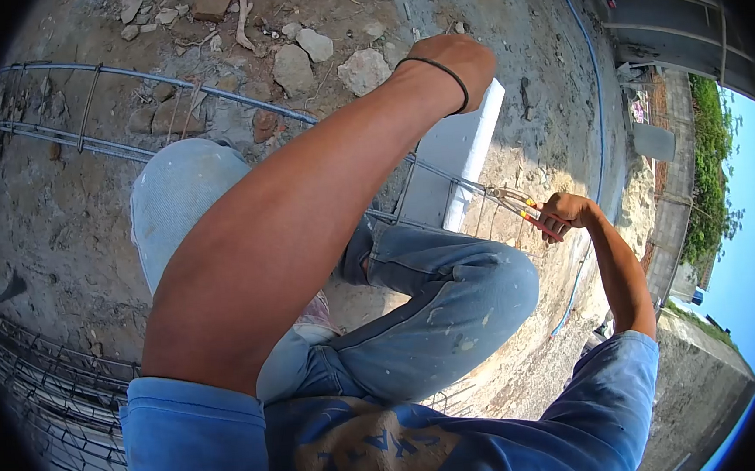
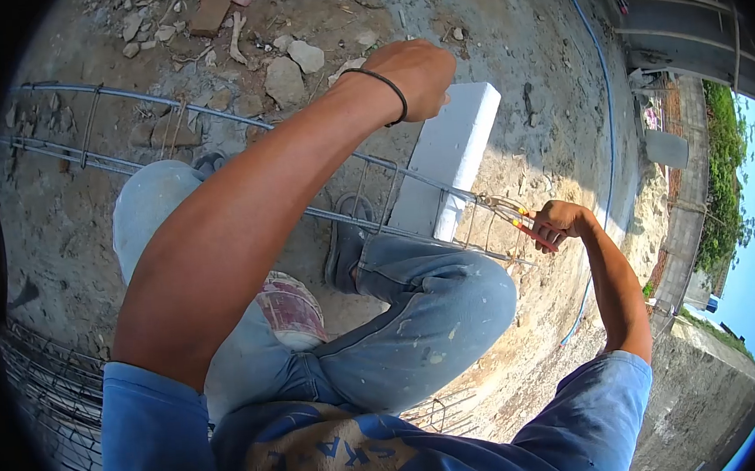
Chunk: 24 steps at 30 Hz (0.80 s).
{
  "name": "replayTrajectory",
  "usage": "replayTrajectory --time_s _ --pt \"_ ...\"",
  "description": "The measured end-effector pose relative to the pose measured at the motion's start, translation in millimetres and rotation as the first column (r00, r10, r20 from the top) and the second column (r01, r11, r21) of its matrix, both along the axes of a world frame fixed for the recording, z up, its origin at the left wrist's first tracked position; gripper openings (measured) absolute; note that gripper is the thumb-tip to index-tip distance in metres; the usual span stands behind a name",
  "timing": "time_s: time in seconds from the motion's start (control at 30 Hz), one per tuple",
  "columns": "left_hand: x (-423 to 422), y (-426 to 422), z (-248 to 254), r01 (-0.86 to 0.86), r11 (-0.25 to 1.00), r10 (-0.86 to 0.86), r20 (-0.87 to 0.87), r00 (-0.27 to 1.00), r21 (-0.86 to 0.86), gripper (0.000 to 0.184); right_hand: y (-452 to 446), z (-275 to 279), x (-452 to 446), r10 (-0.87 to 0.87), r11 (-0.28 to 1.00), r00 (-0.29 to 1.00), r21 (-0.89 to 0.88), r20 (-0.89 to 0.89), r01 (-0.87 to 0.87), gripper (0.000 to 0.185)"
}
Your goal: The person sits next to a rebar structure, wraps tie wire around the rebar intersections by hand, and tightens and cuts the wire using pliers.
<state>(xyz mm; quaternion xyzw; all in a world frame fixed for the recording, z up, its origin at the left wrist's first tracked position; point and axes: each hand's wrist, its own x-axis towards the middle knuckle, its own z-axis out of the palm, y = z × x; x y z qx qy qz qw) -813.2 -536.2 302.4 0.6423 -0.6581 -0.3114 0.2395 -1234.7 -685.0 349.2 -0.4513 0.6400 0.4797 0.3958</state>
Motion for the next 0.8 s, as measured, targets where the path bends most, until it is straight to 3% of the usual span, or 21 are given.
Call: replayTrajectory --time_s 0.07,0.13,0.2,0.27,0.3,0.33,0.4,0.5,0.53,0.57,0.6,0.63,0.67,0.73,0.8 --pt "1 0 0 -0.006 1.000 0.006 -0.001 1.000 -0.006 0.023 0 -5 1 0.038 0.997 0.999 -0.070 -0.027 -0.040 0.063" --pt "3 2 2 -0.007 1.000 0.007 -0.011 1.000 0.004 0.024 9 -6 17 0.556 0.831 0.830 0.027 -0.037 -0.556 0.053" --pt "3 3 4 0.000 1.000 0.000 -0.018 1.000 0.008 0.024 23 7 41 0.616 0.787 0.779 0.069 -0.115 -0.613 0.043" --pt "6 2 4 -0.016 1.000 0.016 0.001 1.000 0.009 0.024 27 11 47 0.937 0.232 0.270 -0.183 -0.223 -0.955 0.049" --pt "5 2 3 -0.012 1.000 0.012 0.000 1.000 0.011 0.024 23 7 45 0.945 0.167 0.198 -0.137 -0.261 -0.976 0.060" --pt "5 2 2 -0.017 1.000 0.017 -0.004 1.000 0.008 0.022 19 6 42 0.977 0.025 0.076 -0.242 -0.201 -0.970 0.051" --pt "2 2 0 -0.017 1.000 0.017 -0.008 1.000 0.007 0.027 13 2 43 0.880 -0.472 -0.364 -0.491 -0.304 -0.732 0.038" --pt "2 0 -2 -0.019 1.000 0.019 0.013 1.000 -0.001 0.024 12 -2 50 0.834 -0.552 -0.436 -0.492 -0.339 -0.673 0.026" --pt "2 -1 -4 -0.017 1.000 0.017 0.015 1.000 -0.004 0.024 10 -2 52 0.834 -0.551 -0.436 -0.494 -0.337 -0.673 0.026" --pt "1 -2 -6 -0.015 1.000 0.015 0.016 1.000 -0.008 0.024 7 -1 52 0.968 -0.212 -0.148 -0.347 -0.202 -0.913 0.032" --pt "1 -2 -5 -0.015 1.000 0.015 0.014 1.000 -0.007 0.024 4 0 52 0.973 0.171 0.189 -0.137 -0.131 -0.976 0.039" --pt "2 -2 -5 -0.018 1.000 0.018 0.022 1.000 0.001 0.025 0 2 56 0.541 0.825 0.834 -0.125 -0.109 -0.552 0.055" --pt "3 -1 -4 -0.024 1.000 0.024 0.029 0.999 0.011 0.025 -3 3 51 0.107 0.992 0.979 -0.055 -0.171 -0.118 0.061" --pt "3 -1 -2 -0.022 1.000 0.022 0.021 1.000 0.012 0.025 -2 -1 43 0.090 0.991 0.993 0.108 -0.070 -0.082 0.064" --pt "4 0 -2 -0.021 1.000 0.021 0.004 1.000 0.020 0.026 7 -12 26 0.037 0.995 0.996 0.093 0.079 -0.044 0.062"
